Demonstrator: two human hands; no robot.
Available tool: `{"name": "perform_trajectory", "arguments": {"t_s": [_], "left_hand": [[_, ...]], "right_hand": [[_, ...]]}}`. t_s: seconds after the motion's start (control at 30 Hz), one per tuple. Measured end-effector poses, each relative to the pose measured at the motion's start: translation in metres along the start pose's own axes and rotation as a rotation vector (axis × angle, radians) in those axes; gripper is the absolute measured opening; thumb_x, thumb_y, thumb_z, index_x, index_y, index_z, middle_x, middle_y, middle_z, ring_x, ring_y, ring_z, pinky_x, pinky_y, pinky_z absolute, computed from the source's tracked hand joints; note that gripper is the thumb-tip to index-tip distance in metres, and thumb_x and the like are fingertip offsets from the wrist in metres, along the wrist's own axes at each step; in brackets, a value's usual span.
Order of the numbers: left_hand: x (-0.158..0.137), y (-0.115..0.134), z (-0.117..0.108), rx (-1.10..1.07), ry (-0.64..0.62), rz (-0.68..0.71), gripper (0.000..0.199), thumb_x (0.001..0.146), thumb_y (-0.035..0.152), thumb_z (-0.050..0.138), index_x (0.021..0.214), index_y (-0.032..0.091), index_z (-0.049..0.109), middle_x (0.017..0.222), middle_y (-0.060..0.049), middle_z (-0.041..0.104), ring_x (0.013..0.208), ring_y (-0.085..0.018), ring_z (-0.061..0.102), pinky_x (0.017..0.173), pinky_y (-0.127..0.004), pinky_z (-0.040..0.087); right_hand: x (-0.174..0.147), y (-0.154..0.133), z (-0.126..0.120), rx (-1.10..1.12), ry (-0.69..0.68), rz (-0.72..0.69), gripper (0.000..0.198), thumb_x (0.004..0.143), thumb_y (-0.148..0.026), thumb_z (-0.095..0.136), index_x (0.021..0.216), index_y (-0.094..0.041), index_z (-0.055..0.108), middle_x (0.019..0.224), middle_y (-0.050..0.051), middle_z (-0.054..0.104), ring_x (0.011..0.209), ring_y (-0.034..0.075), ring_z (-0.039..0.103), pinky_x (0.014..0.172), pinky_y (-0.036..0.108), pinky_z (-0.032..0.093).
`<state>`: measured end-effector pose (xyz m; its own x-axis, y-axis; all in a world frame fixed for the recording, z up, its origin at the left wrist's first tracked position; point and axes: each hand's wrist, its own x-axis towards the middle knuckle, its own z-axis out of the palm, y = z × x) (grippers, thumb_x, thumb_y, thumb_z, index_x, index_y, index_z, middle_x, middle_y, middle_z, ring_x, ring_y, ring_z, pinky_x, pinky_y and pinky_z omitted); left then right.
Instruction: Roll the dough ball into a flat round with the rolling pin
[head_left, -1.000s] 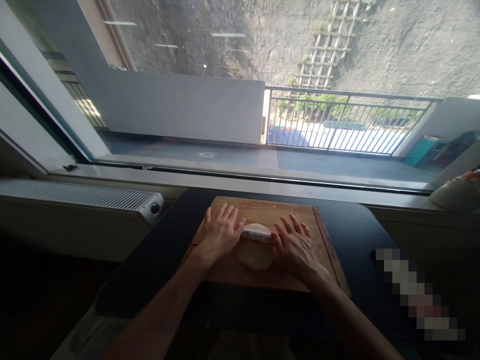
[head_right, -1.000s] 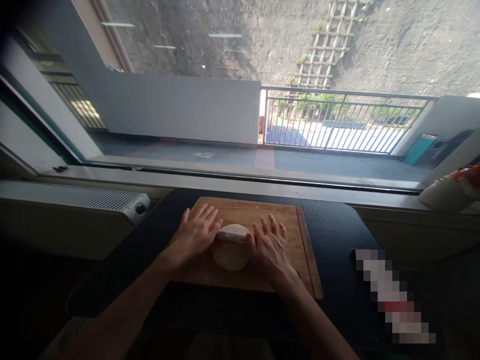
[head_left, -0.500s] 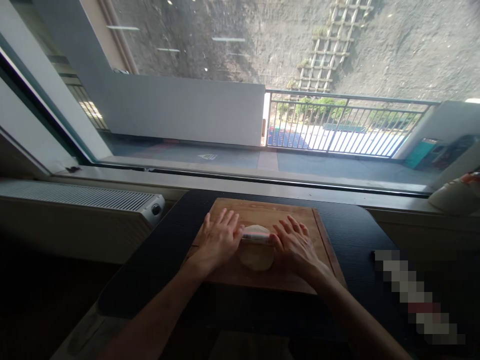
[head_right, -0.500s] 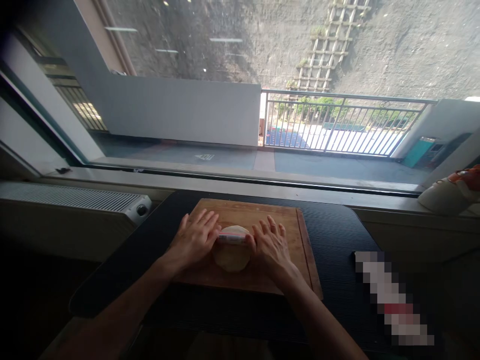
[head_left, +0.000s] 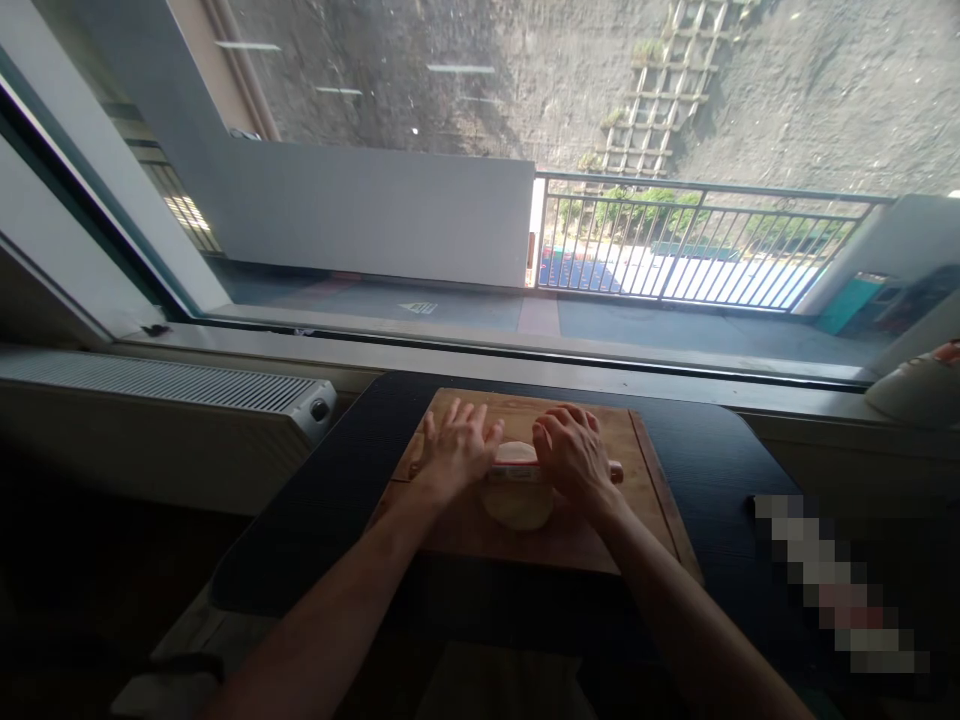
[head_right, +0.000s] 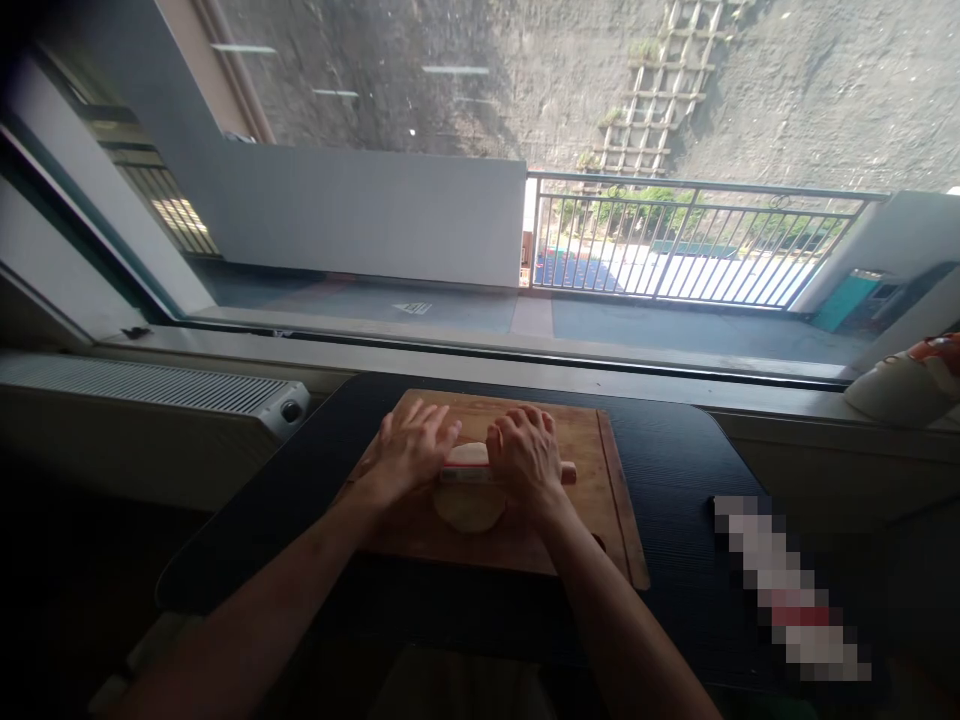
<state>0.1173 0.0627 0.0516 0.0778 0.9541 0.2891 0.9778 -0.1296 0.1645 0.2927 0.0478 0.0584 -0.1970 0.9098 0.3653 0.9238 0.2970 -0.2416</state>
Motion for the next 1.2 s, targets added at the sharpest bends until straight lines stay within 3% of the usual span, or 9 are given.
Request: {"name": "perform_trajectory", "arguments": {"t_s": [0.1, 0.2, 0.33, 0.4, 0.57, 0.77, 0.97, 1.2], "left_hand": [[0.014, 0.001, -0.001, 0.003, 0.027, -0.035, 0.056, 0.089, 0.051, 0.020, 0.121, 0.018, 0.053, 0.132, -0.011, 0.051, 0.132, -0.029, 0.028, 0.105, -0.056, 0.019], [0.011, 0.001, -0.002, 0.020, 0.016, -0.043, 0.056, 0.089, 0.049, 0.020, 0.124, 0.018, 0.050, 0.134, -0.010, 0.048, 0.134, -0.029, 0.024, 0.106, -0.057, 0.016], [-0.013, 0.000, 0.000, 0.058, 0.009, -0.006, 0.058, 0.089, 0.052, 0.019, 0.131, 0.021, 0.045, 0.140, -0.007, 0.042, 0.136, -0.027, 0.020, 0.109, -0.055, 0.009], [-0.012, 0.001, 0.001, 0.066, -0.002, -0.014, 0.059, 0.088, 0.052, 0.018, 0.132, 0.021, 0.044, 0.140, -0.007, 0.041, 0.136, -0.028, 0.019, 0.108, -0.056, 0.009], [0.012, 0.003, -0.002, 0.052, -0.086, -0.087, 0.060, 0.087, 0.052, 0.019, 0.131, 0.019, 0.044, 0.140, -0.008, 0.041, 0.134, -0.030, 0.023, 0.105, -0.059, 0.016], [-0.010, 0.000, 0.002, 0.078, -0.086, -0.029, 0.062, 0.088, 0.053, 0.017, 0.136, 0.020, 0.038, 0.143, -0.007, 0.037, 0.138, -0.026, 0.014, 0.108, -0.057, 0.006], [0.018, 0.003, 0.003, 0.053, -0.190, -0.117, 0.064, 0.086, 0.053, 0.019, 0.137, 0.018, 0.036, 0.146, -0.008, 0.032, 0.137, -0.030, 0.015, 0.106, -0.061, 0.011], [-0.012, 0.001, 0.000, 0.098, -0.131, -0.032, 0.061, 0.087, 0.051, 0.019, 0.138, 0.022, 0.033, 0.146, -0.005, 0.032, 0.139, -0.025, 0.012, 0.109, -0.055, 0.004]], "right_hand": [[0.015, 0.009, 0.003, 0.028, -0.061, 0.146, 0.042, 0.093, -0.037, 0.023, 0.105, -0.021, 0.060, 0.112, 0.008, 0.058, 0.108, 0.022, 0.044, 0.091, 0.036, 0.030], [0.011, 0.013, 0.006, 0.048, -0.127, 0.235, 0.038, 0.091, -0.031, 0.028, 0.115, -0.022, 0.056, 0.117, 0.008, 0.056, 0.110, 0.022, 0.044, 0.091, 0.036, 0.030], [-0.016, 0.009, 0.010, 0.005, -0.038, 0.102, 0.035, 0.089, -0.030, 0.033, 0.116, -0.025, 0.055, 0.122, 0.005, 0.054, 0.124, 0.022, 0.031, 0.101, 0.037, 0.018], [-0.016, 0.007, 0.009, -0.014, -0.041, 0.103, 0.035, 0.088, -0.031, 0.033, 0.113, -0.025, 0.057, 0.123, 0.005, 0.053, 0.126, 0.023, 0.028, 0.102, 0.039, 0.015], [0.008, 0.010, 0.003, 0.028, -0.209, 0.256, 0.036, 0.087, -0.033, 0.032, 0.109, -0.022, 0.058, 0.121, 0.009, 0.053, 0.116, 0.026, 0.039, 0.094, 0.044, 0.026], [-0.021, 0.007, 0.006, 0.003, -0.104, 0.101, 0.035, 0.090, -0.035, 0.029, 0.102, -0.026, 0.061, 0.118, 0.006, 0.055, 0.126, 0.025, 0.027, 0.099, 0.044, 0.019], [0.004, 0.011, 0.002, 0.008, -0.243, 0.231, 0.036, 0.088, -0.037, 0.032, 0.098, -0.020, 0.061, 0.119, 0.011, 0.053, 0.120, 0.028, 0.035, 0.094, 0.044, 0.027], [-0.028, 0.001, 0.004, -0.035, -0.063, 0.096, 0.038, 0.091, -0.038, 0.027, 0.098, -0.025, 0.062, 0.123, 0.006, 0.051, 0.130, 0.025, 0.021, 0.102, 0.044, 0.015]]}}
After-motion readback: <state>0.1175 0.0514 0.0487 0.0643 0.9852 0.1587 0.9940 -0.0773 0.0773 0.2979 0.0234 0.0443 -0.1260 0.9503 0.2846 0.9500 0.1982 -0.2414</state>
